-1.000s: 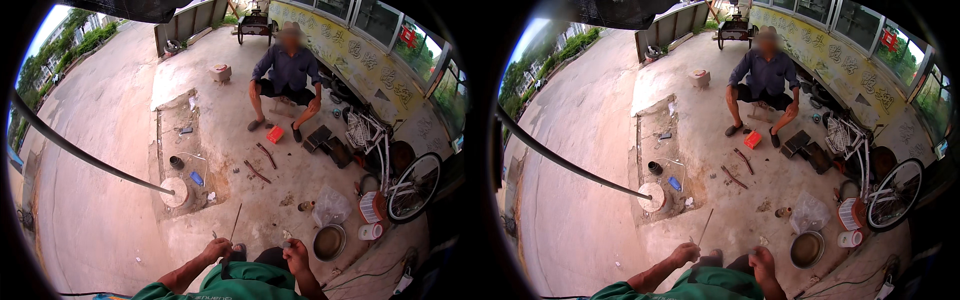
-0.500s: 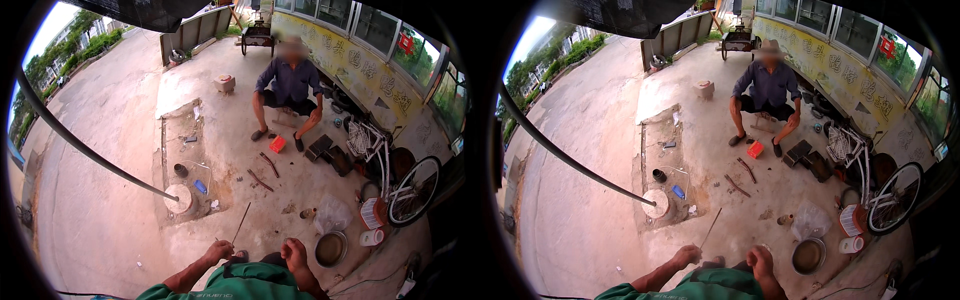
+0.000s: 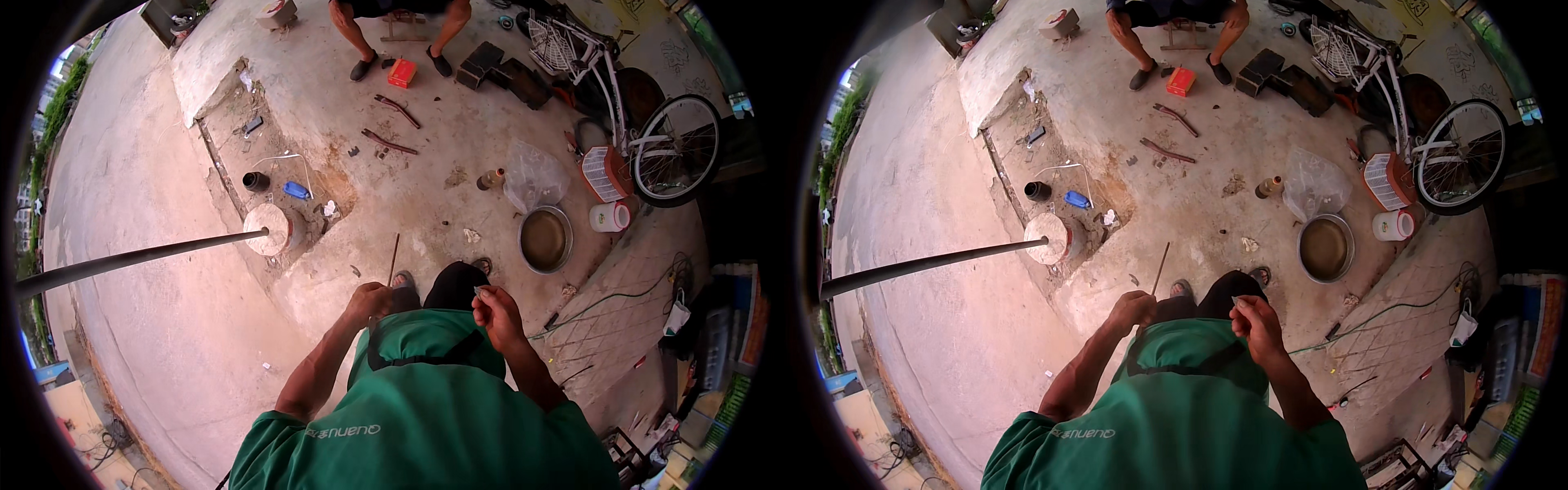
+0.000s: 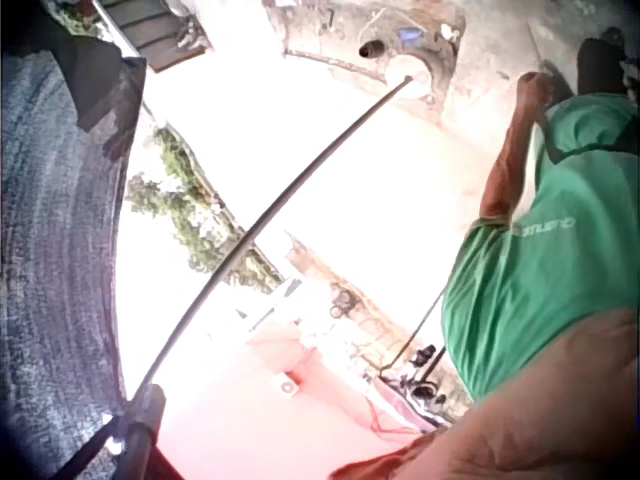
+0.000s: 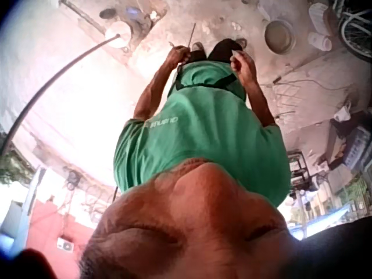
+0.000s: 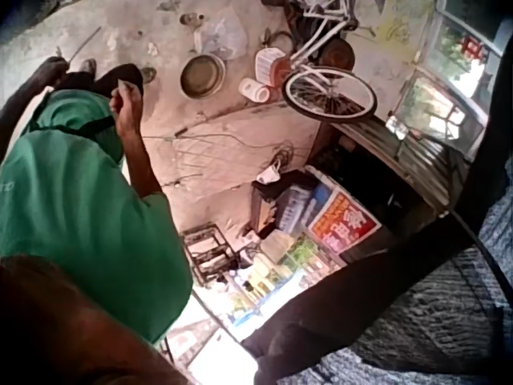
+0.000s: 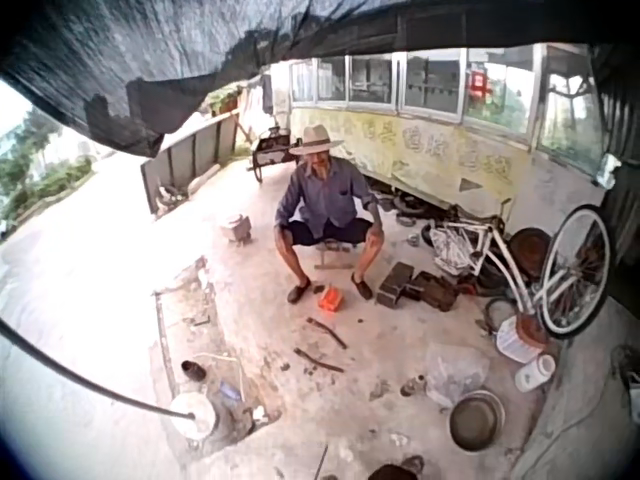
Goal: The person wipes a long metal rod with a cloth, then picks up a small metal cap and a rubber ring, slides the rubber ring onto the rod, and fits the cap onto the end of the rod.
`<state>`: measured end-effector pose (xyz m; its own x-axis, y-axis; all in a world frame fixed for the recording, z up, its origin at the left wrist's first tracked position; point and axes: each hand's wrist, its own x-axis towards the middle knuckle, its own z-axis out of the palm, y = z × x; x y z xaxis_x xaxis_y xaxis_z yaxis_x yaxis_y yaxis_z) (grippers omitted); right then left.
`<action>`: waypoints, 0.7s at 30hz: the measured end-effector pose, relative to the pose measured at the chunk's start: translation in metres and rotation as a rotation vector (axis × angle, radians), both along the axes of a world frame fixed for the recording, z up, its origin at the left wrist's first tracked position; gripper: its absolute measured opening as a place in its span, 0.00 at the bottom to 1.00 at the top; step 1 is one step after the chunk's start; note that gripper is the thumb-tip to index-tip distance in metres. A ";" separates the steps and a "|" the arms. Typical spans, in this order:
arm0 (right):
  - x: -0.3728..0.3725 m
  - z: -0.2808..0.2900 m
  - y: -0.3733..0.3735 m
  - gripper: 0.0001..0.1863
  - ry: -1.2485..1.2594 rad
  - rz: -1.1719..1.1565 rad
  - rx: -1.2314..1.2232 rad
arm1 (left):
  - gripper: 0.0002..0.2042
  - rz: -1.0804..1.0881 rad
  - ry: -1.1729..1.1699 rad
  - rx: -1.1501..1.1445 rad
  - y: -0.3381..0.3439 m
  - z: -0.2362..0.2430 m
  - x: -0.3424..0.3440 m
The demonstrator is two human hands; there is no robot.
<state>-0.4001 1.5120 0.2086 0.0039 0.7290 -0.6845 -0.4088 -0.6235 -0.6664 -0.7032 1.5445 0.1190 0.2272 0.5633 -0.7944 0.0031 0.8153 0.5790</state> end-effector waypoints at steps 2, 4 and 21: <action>0.005 -0.004 -0.017 0.10 -0.027 -0.052 -0.011 | 0.13 -0.069 -0.006 -0.040 0.015 -0.020 0.019; 0.007 -0.002 -0.033 0.10 -0.019 -0.111 -0.010 | 0.12 -0.089 -0.015 -0.049 0.025 -0.051 0.035; 0.069 -0.006 -0.147 0.14 -0.112 -0.330 0.008 | 0.11 -0.234 0.108 -0.273 -0.043 -0.157 -0.076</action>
<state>-0.3311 1.3650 0.2023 0.3149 0.6816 -0.6605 -0.5118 -0.4641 -0.7229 -0.7791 1.5011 -0.0381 0.2317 0.2698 -0.9346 0.2569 0.9097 0.3263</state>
